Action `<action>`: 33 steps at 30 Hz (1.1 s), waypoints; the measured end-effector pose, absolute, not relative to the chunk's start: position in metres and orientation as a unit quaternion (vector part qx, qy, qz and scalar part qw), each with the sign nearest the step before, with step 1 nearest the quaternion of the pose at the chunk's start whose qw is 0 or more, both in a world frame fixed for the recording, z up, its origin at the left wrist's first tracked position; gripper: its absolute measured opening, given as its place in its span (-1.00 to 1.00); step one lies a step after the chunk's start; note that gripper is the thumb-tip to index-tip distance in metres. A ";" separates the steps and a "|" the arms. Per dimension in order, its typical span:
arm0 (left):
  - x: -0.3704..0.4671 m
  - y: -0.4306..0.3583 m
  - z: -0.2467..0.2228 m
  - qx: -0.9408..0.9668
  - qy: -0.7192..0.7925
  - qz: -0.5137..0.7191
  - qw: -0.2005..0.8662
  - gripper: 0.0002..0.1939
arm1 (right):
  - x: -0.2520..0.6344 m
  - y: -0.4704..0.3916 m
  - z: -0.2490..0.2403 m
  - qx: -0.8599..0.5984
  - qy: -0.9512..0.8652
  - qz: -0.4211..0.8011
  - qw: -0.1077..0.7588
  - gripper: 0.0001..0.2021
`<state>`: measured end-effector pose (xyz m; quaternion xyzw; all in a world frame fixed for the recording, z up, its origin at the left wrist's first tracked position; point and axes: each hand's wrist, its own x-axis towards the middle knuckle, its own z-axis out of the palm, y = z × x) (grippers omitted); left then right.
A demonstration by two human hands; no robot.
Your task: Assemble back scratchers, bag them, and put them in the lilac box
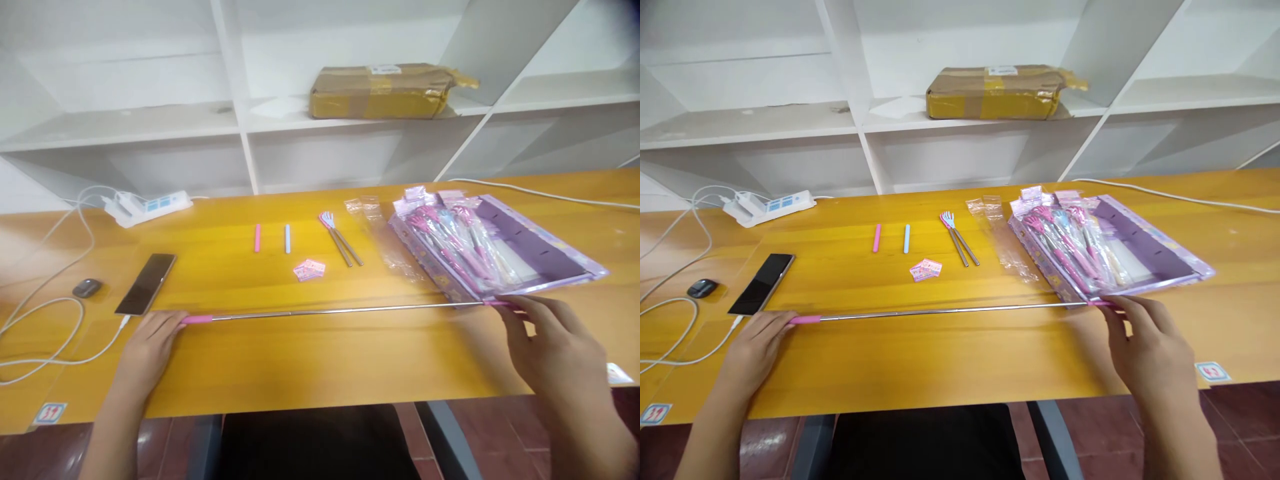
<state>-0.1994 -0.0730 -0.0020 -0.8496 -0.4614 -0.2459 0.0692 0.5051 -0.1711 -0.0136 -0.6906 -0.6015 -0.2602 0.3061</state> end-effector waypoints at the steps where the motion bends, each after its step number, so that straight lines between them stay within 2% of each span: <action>1: -0.198 -0.075 0.000 -0.853 -0.453 -0.252 0.066 -0.79 | 0.506 -0.171 -0.012 -0.693 -0.597 -0.263 0.306 -0.79; 8: -0.157 -0.080 0.015 -0.883 -0.387 -0.264 0.012 -0.77 | 0.480 -0.156 0.003 -0.644 -0.652 -0.276 0.290 -0.86; 13: -0.131 -0.065 0.029 -0.889 -0.388 -0.241 0.029 -0.72 | 0.459 -0.123 0.034 -0.591 -0.686 -0.312 0.287 -0.87; 17: -0.090 -0.063 0.035 -0.905 -0.343 -0.253 -0.003 -0.73 | 0.410 -0.102 0.054 -0.516 -0.755 -0.241 0.325 -0.88; 20: -0.044 -0.062 0.029 -0.904 -0.335 -0.265 -0.013 -0.66 | 0.347 -0.091 0.046 -0.454 -0.808 -0.139 0.349 -0.76; 23: -0.015 -0.049 0.023 -0.897 -0.351 -0.264 -0.050 -0.63 | 0.302 -0.073 0.030 -0.461 -0.817 -0.089 0.334 -0.70; 28: -0.006 -0.002 0.021 -0.886 -0.383 -0.238 -0.106 -0.65 | 0.302 -0.028 0.025 -0.478 -0.821 -0.062 0.305 -0.76; 33: -0.004 0.020 0.004 -0.860 -0.414 -0.246 -0.169 -0.69 | 0.309 -0.003 0.015 -0.482 -0.820 -0.070 0.300 -0.73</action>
